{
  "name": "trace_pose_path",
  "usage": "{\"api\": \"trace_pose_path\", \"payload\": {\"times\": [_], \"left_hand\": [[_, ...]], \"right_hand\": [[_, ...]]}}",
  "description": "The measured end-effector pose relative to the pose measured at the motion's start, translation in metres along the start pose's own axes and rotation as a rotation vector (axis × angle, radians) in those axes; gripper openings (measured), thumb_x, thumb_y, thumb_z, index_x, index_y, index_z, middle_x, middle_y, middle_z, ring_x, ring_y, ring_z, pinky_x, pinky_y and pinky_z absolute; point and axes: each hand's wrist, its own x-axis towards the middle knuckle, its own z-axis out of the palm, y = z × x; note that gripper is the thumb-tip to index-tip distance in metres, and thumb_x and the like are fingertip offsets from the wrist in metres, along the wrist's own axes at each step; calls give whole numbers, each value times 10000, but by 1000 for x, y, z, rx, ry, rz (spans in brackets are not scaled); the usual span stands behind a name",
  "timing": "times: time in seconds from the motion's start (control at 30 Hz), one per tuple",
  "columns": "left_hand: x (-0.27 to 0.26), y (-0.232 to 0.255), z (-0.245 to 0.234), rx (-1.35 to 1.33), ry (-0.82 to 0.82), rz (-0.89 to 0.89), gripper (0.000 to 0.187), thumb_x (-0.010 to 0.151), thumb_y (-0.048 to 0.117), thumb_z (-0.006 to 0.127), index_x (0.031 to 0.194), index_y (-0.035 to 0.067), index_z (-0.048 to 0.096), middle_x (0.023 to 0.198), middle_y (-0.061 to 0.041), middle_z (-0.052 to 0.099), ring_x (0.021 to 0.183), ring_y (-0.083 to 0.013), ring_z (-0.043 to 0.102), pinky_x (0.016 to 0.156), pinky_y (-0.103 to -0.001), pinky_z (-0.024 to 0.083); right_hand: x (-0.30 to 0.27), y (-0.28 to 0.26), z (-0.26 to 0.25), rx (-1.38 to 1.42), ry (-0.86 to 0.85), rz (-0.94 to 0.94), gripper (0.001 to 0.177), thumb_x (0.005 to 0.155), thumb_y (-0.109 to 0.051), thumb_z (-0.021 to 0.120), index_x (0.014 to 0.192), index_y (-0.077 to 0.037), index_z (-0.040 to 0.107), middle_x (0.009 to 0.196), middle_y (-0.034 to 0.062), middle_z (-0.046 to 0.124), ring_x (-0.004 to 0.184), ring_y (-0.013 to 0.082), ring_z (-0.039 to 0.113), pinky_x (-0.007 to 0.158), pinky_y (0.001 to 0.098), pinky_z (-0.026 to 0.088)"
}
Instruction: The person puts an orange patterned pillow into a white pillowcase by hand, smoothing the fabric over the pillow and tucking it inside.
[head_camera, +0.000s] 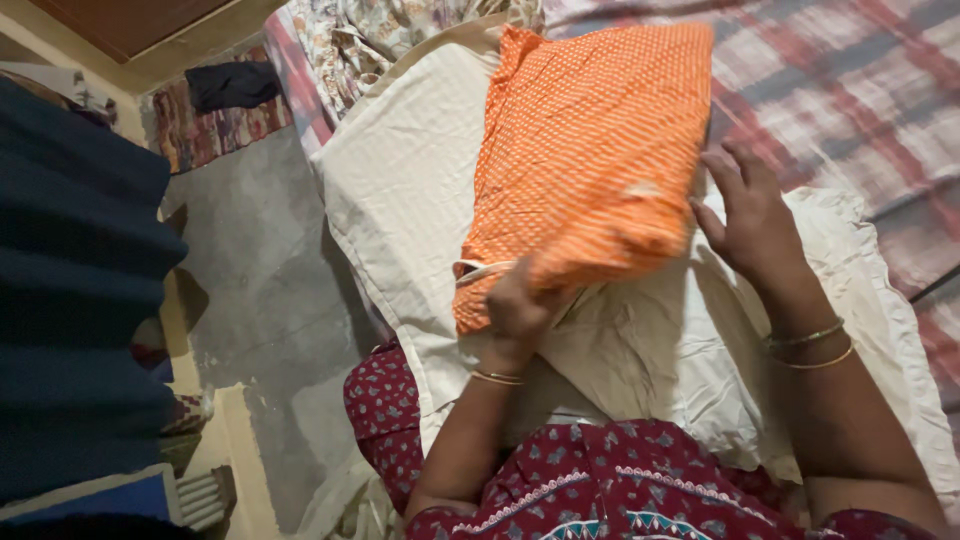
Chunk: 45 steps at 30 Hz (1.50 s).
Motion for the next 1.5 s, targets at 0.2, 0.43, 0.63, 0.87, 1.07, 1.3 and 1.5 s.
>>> {"api": "trace_pose_path", "payload": {"times": [0.2,0.43,0.63,0.87,1.07,1.3,1.5], "left_hand": [[1,-60,-96,-541,409,-427,605,891,439,687,1330,39,574,1191,-154,623,1065,-343,626,923,-436,499],[-72,-140,-174,-1288,552,-824,758,968,559,514,1505,31,418,1481,-162,506,1317,-339,522,1111,-475,434],[-134,-220,-150,-1164,528,-1063,949,950,705,424,1610,39,274,1659,-152,348,1474,-345,395,1182,-469,371],[-145,-265,-147,-1198,550,-1042,952,923,734,415,1602,80,280,1648,-129,351,1470,-340,398,1190,-463,360],[-146,-270,-147,-1186,562,-1140,956,916,749,400,1592,78,309,1620,-139,398,1432,-348,443,1149,-471,405],[-162,-239,-150,-1124,531,-1034,828,902,496,695,1499,-21,448,1492,-148,550,1340,-308,547,1115,-458,448],[-188,-218,-108,-1187,610,-1108,720,852,290,769,1452,11,486,1375,-98,617,1232,-276,603,1068,-451,496]], "right_hand": [[-5,-13,0,21,-36,37,593,897,-197,746,1449,-87,561,1551,214,487,1380,440,489,1098,496,457],[27,-46,33,63,-86,-56,623,854,-199,754,1442,-104,570,1511,214,509,1325,436,516,1072,500,469],[68,-93,84,41,-173,-256,560,847,-203,750,1371,-97,586,1490,206,528,1311,411,536,1055,481,486],[80,-109,165,-111,-335,-411,660,756,-209,714,1392,-142,553,1491,154,503,1322,333,516,980,477,478],[65,-109,182,-207,-150,-398,547,827,-155,626,1367,-129,549,1389,106,553,1264,295,543,949,448,476],[61,-96,174,-48,-221,-348,113,791,-161,637,894,-150,593,914,33,604,952,255,633,795,391,510],[74,-71,172,33,-145,-515,46,832,-77,617,847,-113,593,846,82,623,848,325,651,682,442,512]]}}
